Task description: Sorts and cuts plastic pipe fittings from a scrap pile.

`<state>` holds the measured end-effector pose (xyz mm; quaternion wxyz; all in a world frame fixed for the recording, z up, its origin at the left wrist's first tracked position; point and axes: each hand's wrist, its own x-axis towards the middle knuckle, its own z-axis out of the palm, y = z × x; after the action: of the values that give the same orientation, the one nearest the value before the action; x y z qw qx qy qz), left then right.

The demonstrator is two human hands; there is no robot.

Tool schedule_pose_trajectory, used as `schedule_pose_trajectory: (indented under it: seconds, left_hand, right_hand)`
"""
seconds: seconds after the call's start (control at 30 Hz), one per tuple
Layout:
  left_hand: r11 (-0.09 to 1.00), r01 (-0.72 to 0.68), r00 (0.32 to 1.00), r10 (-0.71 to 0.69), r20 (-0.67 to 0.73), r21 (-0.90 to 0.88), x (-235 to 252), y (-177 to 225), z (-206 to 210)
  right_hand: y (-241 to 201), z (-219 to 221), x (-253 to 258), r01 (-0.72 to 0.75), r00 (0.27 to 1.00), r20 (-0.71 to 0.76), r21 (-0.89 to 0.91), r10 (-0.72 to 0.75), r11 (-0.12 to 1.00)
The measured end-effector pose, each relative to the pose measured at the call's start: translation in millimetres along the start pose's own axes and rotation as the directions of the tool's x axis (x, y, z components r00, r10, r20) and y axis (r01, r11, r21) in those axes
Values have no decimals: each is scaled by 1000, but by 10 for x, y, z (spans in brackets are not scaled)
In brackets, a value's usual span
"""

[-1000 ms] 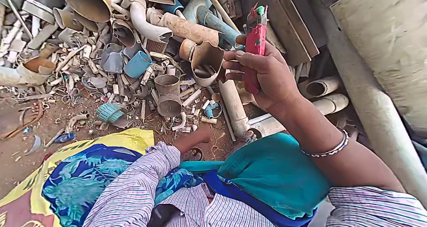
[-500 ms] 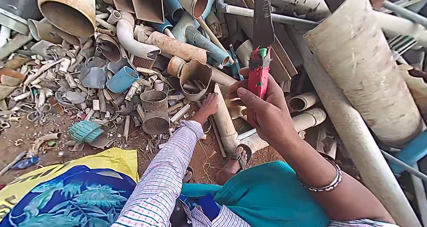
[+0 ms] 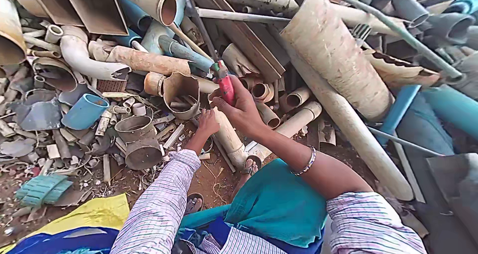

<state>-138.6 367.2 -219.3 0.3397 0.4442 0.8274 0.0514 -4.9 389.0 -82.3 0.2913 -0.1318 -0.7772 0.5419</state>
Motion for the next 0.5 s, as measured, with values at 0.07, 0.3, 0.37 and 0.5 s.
schedule_pose_trajectory:
  seconds: [0.07, 0.3, 0.37, 0.5]
  left_hand:
    - [998, -51, 983, 55, -177, 26, 325, -214, 345]
    - [994, -80, 974, 94, -206, 76, -68, -45, 315]
    - [993, -103, 976, 112, -189, 57, -357, 126, 269]
    - [977, -184, 963, 201, -179, 108, -876, 405, 355]
  right_hand:
    - [84, -17, 16, 14, 1000, 10, -87, -13, 996]
    - [144, -202, 9, 51, 999, 13, -337, -49, 940]
    - [115, -249, -62, 22, 999, -22, -350, -32, 936]
    - [119, -216, -402, -27, 990, -141, -258, -10, 966]
